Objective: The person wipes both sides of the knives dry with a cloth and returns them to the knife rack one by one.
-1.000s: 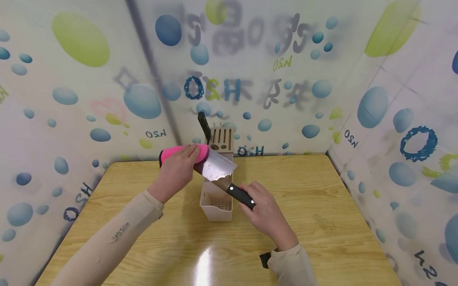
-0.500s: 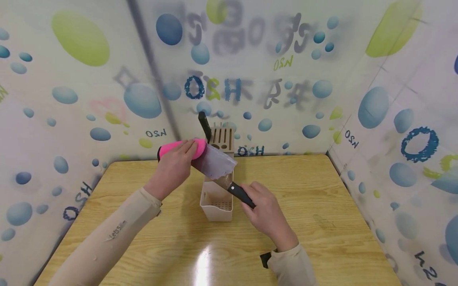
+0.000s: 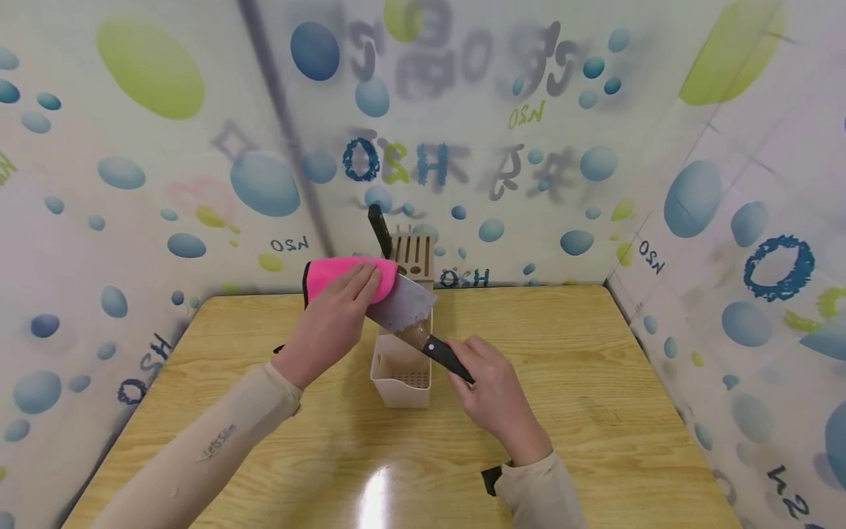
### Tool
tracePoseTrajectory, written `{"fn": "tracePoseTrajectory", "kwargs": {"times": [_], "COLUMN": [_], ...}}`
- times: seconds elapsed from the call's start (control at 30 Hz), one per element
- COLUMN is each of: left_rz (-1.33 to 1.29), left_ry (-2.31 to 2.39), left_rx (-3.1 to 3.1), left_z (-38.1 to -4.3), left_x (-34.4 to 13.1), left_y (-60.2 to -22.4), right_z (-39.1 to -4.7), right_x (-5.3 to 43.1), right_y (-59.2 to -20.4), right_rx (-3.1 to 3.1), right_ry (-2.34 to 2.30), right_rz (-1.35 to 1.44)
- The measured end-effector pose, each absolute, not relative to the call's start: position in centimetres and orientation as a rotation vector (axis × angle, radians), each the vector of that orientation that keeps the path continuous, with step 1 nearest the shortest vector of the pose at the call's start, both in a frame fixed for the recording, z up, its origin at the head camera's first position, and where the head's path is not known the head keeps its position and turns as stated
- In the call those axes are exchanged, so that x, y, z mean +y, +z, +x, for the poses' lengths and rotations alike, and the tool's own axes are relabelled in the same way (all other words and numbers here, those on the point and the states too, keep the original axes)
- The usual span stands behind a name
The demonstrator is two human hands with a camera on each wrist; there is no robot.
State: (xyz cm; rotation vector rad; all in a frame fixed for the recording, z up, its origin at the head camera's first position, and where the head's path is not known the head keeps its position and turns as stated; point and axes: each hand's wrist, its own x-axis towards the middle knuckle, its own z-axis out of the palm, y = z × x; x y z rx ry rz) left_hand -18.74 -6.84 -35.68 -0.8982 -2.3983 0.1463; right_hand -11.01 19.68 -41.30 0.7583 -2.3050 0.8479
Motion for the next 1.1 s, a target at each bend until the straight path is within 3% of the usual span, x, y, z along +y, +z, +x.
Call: {"fn": "tracePoseTrajectory", "kwargs": {"times": [1.1], "left_rz": [-1.122], "left_ry": [0.124], "left_rx": [-2.295], "left_z": [-15.3], "left_x": [-4.4], "left_y": [-37.0], "right_z": [-11.3], "right_x": [19.4], "right_y": [-41.4], "right_rx": [-2.242], "right_ry": [0.813], "right_rz": [0.769]}}
